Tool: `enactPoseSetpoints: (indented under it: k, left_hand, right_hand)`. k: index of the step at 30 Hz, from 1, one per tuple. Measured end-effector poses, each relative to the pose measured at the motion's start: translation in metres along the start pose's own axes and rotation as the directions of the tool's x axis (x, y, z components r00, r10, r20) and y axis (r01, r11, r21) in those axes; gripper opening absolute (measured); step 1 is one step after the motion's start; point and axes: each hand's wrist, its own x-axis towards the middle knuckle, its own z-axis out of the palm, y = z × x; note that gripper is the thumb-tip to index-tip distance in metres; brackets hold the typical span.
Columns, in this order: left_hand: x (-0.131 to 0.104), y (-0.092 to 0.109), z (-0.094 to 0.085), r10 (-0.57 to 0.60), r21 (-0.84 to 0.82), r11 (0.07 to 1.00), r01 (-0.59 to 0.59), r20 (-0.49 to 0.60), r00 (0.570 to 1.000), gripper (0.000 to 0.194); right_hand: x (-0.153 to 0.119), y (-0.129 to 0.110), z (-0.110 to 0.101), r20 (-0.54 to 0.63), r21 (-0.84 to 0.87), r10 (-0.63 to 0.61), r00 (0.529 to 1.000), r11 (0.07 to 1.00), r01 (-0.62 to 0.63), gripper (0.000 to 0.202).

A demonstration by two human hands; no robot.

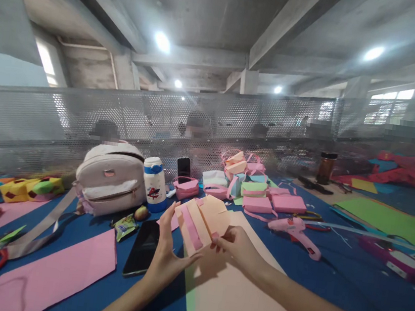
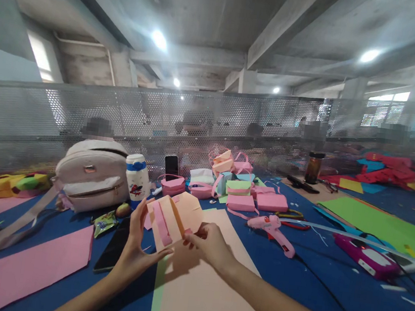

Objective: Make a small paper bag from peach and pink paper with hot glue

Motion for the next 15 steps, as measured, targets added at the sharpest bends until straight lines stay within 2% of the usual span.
enactPoseSetpoints:
  k: [3,6,8,10,12,13,15]
  left_hand:
    - [-0.002,0.0,0.001,0.019,-0.05,0.999,-0.018,0.025,0.999,0.12]
    - [-0.001,0.002,0.002,0.01,-0.174,0.985,-0.003,0.037,0.999,0.116]
    - [0.001,0.005,0.001,-0.089,-0.239,0.967,0.086,-0.004,0.996,0.097]
    - [0.005,0.006,-0.001,-0.233,-0.242,0.947,0.213,-0.056,0.971,0.073]
    - [0.011,0.008,-0.005,-0.326,-0.205,0.929,0.307,-0.068,0.943,0.058]
    - [0.014,0.009,-0.008,-0.345,-0.199,0.923,0.331,-0.041,0.938,0.054]
    - [0.02,0.014,-0.012,-0.35,-0.228,0.905,0.36,0.084,0.933,0.047]
  right_hand:
    - [0.0,0.0,-0.002,-0.029,-0.013,-0.021,0.999,1.0,0.02,0.037]
    - [0.005,0.001,-0.008,-0.087,-0.005,-0.064,0.994,0.998,0.064,0.031]
    - [0.01,0.002,-0.012,-0.124,0.005,-0.095,0.988,0.995,0.096,0.029]
    - [0.013,0.001,-0.015,-0.132,0.011,-0.119,0.984,0.993,0.121,0.027]
    - [0.011,-0.004,-0.016,-0.096,0.013,-0.131,0.987,0.991,0.133,0.022]
    - [0.008,-0.007,-0.015,-0.061,0.011,-0.132,0.989,0.991,0.133,0.018]
    - [0.001,-0.014,-0.012,0.035,-0.003,-0.13,0.991,0.992,0.13,0.009]
